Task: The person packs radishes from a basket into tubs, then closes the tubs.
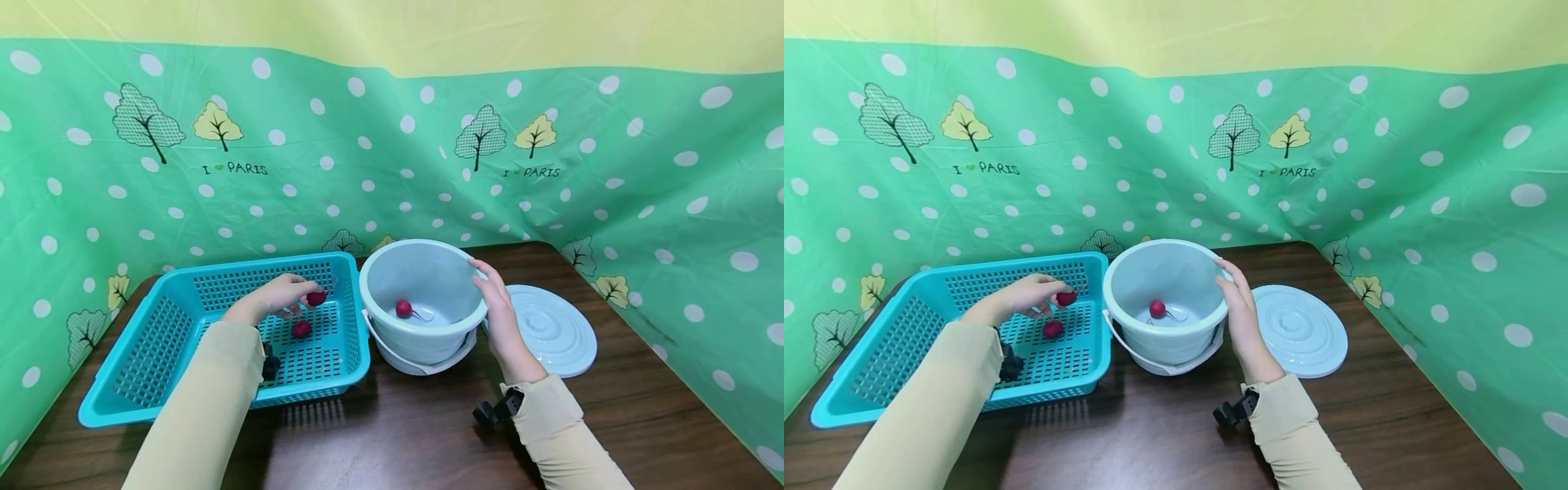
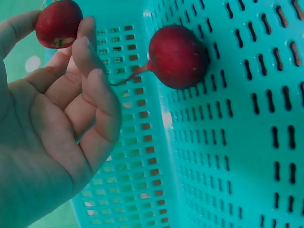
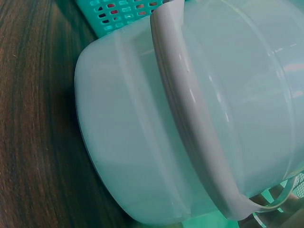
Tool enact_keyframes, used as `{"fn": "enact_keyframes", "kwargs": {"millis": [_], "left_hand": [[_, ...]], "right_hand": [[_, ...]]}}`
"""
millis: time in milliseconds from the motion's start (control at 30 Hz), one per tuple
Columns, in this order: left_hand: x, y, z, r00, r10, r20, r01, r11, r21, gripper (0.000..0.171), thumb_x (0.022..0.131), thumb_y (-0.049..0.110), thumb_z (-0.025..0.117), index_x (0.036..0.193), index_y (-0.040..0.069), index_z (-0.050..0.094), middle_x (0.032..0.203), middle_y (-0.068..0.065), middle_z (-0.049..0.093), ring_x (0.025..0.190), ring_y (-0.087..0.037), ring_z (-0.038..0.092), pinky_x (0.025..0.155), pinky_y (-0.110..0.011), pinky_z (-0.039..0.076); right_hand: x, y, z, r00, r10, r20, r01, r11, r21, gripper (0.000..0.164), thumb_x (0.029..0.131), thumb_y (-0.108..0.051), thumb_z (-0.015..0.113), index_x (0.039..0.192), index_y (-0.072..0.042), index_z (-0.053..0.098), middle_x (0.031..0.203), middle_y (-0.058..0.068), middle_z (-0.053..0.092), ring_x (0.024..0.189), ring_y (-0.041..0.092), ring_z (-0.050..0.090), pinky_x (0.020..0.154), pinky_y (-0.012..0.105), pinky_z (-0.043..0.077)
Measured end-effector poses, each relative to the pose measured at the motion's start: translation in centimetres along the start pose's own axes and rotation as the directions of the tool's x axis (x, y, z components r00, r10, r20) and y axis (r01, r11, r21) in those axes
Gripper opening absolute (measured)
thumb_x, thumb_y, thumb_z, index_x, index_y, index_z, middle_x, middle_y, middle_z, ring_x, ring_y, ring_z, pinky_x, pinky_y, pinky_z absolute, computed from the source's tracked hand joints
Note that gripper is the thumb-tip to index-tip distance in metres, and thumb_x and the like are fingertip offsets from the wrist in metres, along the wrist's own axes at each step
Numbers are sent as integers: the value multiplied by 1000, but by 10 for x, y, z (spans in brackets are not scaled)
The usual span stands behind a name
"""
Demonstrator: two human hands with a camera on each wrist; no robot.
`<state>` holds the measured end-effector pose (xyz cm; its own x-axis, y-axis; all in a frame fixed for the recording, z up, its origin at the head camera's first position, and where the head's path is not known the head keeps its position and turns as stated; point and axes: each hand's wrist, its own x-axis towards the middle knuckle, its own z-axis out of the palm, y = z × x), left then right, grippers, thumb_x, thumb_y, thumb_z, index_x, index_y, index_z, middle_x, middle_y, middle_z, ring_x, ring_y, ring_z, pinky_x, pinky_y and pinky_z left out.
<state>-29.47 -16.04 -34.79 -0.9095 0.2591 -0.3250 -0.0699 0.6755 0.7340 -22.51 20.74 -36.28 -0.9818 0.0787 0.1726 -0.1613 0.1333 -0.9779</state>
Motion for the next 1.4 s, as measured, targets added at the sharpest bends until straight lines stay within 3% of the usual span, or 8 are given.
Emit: {"fn": "enact_keyframes", "kwargs": {"millis": [100,333,567,933,1267,1400], "left_hand": [[-2,4,1,1000,-4,21,4,1000,-7,42,98,40,53,121,7,63,109,-18,66,84,-27,67,76,-39,57],[-9,21,3,996,52,66,-53,999,11,43,97,40,55,121,6,63,106,-17,64,90,-32,66,80,-44,58],[-22,39,1,991,128,37,-129,992,10,37,98,42,56,114,9,63,106,-14,60,84,-25,61,73,-35,55],[-43,66,4,974,223,33,-221,973,-61,36,98,42,59,115,11,63,103,-8,61,77,-21,58,73,-34,54],[-64,90,20,945,322,-63,-328,932,-155,37,97,41,60,119,11,62,103,-9,67,74,-21,60,72,-32,55],[-71,94,26,935,329,-131,-351,910,-219,36,97,39,60,121,11,62,104,-10,67,78,-24,62,74,-34,57]], "right_hand": [[0,1,1,1000,-1,1,1,1000,2,48,104,-31,34,150,-17,38,160,2,28,146,24,25,118,56,19],[0,0,1,1000,-3,0,3,1000,4,48,104,-31,34,150,-16,38,160,2,28,146,25,25,118,56,19],[0,2,1,1000,-1,1,1,1000,12,48,104,-31,35,149,-16,39,160,1,28,145,23,26,118,53,21],[0,2,1,1000,5,5,-5,1000,18,47,104,-32,35,149,-18,39,160,0,28,145,22,26,118,54,21],[0,2,0,1000,9,4,-9,1000,11,48,105,-34,34,150,-19,38,160,-1,27,146,22,24,118,54,20],[1,2,0,1000,8,5,-8,1000,11,48,105,-34,34,150,-20,38,160,-1,28,146,22,25,118,54,20]]}}
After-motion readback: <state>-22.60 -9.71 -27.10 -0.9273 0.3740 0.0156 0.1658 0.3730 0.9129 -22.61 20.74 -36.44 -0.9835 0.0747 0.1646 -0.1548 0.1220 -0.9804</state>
